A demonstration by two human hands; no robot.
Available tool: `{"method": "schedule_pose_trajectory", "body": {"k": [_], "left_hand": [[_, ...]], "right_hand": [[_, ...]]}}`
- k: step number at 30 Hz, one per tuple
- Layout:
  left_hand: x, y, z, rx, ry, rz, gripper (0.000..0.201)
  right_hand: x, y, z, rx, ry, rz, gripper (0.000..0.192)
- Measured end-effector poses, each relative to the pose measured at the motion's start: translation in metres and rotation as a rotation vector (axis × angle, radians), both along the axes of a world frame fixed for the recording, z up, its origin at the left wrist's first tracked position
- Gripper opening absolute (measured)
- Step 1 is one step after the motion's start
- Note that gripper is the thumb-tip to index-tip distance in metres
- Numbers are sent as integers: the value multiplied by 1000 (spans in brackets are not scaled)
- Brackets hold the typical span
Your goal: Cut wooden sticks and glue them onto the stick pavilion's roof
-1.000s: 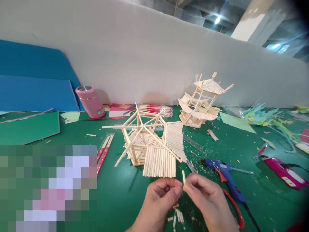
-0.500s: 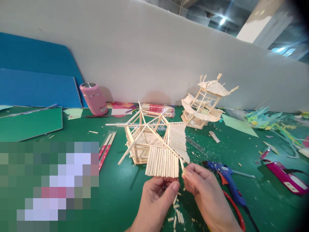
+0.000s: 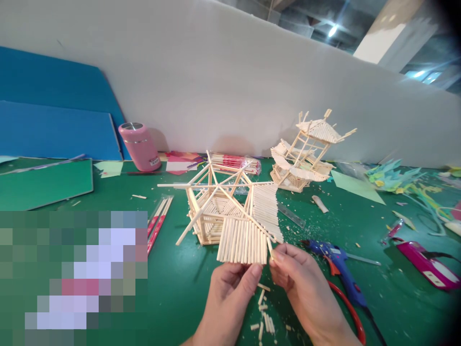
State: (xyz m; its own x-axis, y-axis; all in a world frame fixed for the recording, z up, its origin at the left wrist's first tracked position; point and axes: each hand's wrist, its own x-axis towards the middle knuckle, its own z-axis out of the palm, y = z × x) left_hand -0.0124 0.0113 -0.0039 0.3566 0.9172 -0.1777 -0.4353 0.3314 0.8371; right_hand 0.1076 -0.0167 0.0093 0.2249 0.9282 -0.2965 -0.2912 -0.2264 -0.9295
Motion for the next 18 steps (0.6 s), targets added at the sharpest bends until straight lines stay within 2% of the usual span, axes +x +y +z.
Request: {"method": "schedule_pose_trajectory", "body": {"k": [18], "left_hand": [[-1,-1,3,-44,70,27,31]], "right_hand": [[-1,1,2,46,-12,17,29]]}}
